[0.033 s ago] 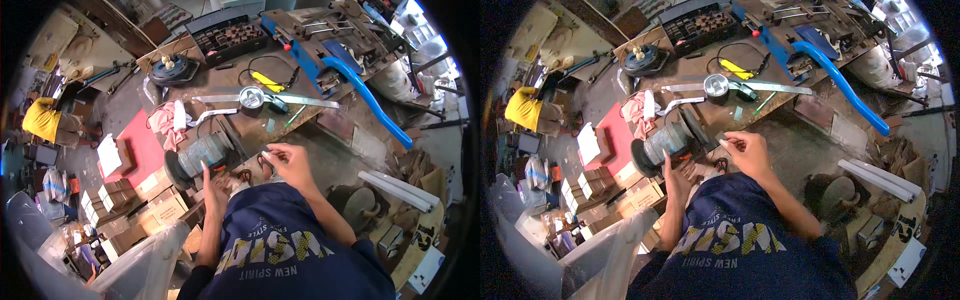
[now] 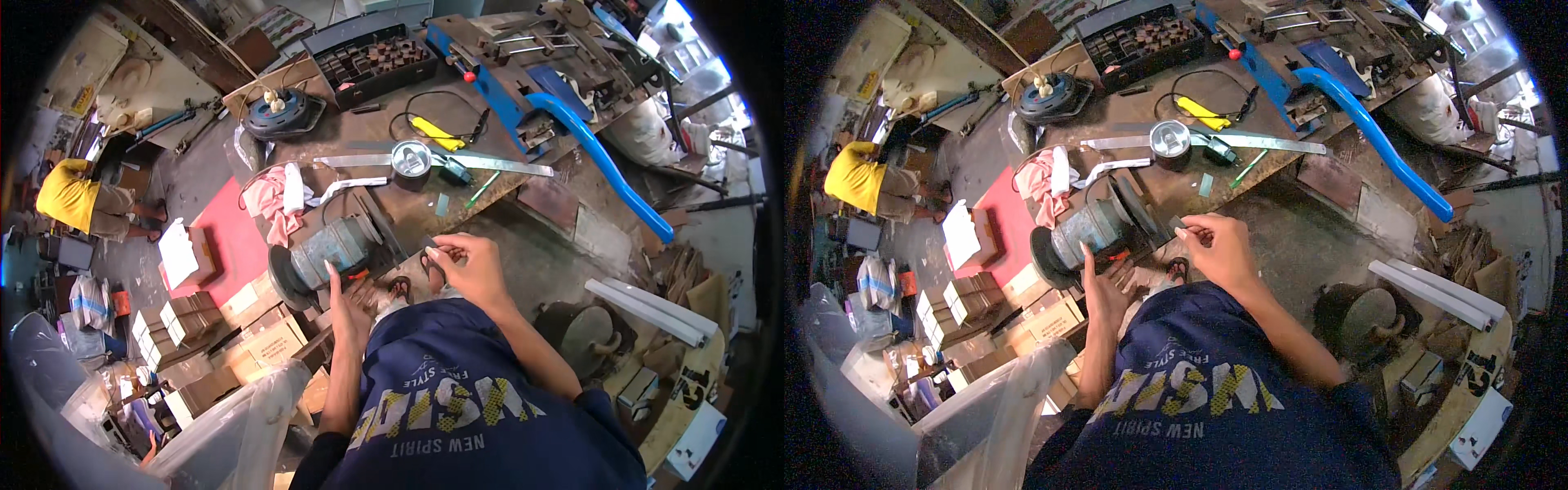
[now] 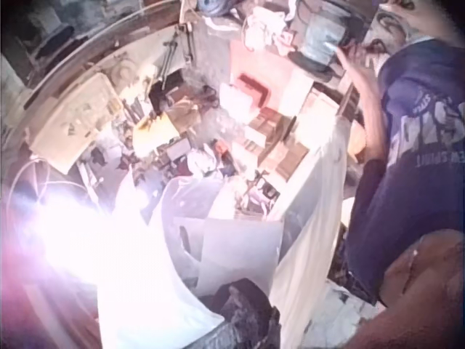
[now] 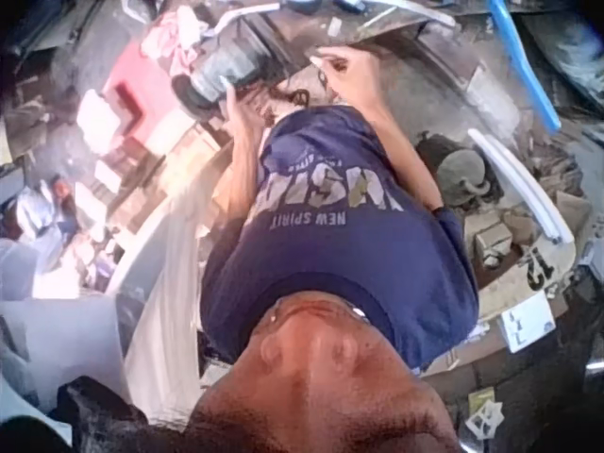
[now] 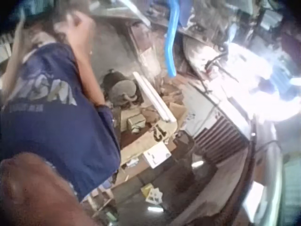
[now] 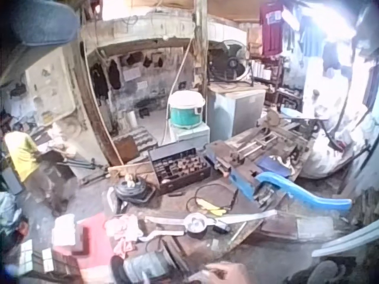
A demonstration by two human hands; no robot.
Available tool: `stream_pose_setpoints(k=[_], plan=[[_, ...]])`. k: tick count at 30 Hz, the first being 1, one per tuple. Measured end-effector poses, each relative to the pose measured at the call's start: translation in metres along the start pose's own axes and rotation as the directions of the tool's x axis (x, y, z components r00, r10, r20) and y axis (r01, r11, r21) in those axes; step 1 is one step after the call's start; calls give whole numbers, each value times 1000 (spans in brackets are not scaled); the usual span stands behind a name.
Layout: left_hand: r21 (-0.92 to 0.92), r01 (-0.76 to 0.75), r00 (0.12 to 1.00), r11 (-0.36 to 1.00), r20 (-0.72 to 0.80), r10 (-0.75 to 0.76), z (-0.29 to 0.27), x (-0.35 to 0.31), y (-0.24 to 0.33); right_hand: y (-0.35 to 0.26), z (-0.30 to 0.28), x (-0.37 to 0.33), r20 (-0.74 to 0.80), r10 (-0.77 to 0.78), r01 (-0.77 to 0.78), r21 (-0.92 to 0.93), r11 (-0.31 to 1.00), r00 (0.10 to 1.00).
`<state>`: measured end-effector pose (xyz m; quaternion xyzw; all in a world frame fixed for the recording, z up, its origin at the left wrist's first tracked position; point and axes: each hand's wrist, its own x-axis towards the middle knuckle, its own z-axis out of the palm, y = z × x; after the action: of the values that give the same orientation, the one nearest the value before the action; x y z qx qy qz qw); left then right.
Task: The person uses a manual cutter and a grinder to shape small plastic pieces, then applies a black strip to a blue plastic frame, heating it with a heat gun and trimming it with pliers.
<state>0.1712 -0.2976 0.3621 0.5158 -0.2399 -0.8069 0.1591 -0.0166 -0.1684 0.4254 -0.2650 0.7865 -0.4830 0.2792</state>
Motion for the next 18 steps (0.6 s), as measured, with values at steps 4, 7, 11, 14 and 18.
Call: stream_pose_setpoints(k=[4,7,11,14,18], plan=[[-50,13,1000,999,17,-12,-4,10,7,19,19,12,-9,-320,309,-242,920,947],[-131,-5,998,991,54,12,-8,12,9,26,31,19,3,-340,332,-230,915,940],[-157,0,1000,988,9,2,-9,14,4,21,38,21,30,-356,353,-241,904,934],[-140,-2,1000,990,16,4,-7,13,8,22,44,20,13,-384,372,-283,884,923],[-109,-42,999,993,25,45,-8,14,7,17,50,17,1,-358,339,-321,884,934]])
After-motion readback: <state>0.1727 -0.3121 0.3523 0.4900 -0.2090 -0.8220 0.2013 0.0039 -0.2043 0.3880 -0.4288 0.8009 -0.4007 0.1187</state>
